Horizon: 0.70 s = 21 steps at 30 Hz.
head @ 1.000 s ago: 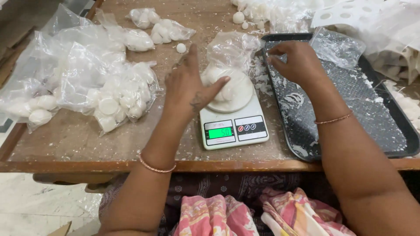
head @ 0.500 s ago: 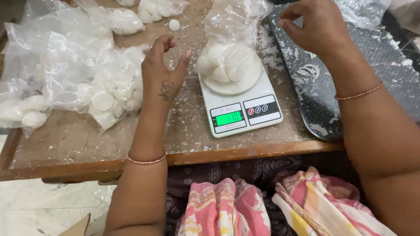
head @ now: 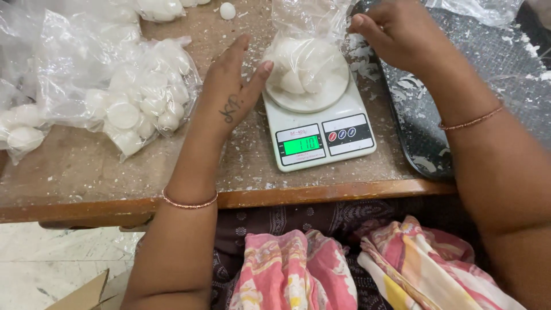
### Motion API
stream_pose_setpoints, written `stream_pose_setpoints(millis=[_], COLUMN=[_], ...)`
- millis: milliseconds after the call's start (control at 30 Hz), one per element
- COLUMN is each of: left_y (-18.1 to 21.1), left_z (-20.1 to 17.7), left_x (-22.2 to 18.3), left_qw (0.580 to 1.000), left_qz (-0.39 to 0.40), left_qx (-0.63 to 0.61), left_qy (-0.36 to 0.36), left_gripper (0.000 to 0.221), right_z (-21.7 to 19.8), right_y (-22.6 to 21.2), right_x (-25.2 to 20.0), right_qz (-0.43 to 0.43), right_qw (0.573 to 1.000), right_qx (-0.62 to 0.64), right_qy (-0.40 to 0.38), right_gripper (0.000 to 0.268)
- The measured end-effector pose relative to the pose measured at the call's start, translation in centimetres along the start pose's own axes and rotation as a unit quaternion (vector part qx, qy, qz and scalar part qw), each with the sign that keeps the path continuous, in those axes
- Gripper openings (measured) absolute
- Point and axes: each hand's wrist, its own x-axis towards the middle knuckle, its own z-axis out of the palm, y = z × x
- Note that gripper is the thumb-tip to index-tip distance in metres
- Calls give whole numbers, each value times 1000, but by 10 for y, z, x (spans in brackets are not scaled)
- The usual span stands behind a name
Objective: The person places small white round objects into clear plastic bags on a digital scale, adjusts the contents to reach a target weight, seals the bags, and places them into a cardboard box. The process is repeated multiple times with consistent handling of the objects and bags.
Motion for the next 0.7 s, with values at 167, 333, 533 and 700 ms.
stream_pose_setpoints(millis=[167,333,533,700], left_y=[-3,8,14,15], left_z=[8,7,8,16], left_x=[1,0,2,4], left_qw=[999,999,999,999], left_qz=[24,30,41,-4], left_qx=[25,30,18,17], left_qy=[-13,-22,-15,-38], left_gripper=[56,44,42,50], right_z=[27,36,40,42], right_y=[17,7,-1,-1], right_x=[5,5,6,5], right_qz=[-97,-160,-121,-110], right_qw=[994,986,991,993], right_qx=[40,42,59,44], right_qy=[-20,-16,-3,3], right_gripper=[51,60,60,61])
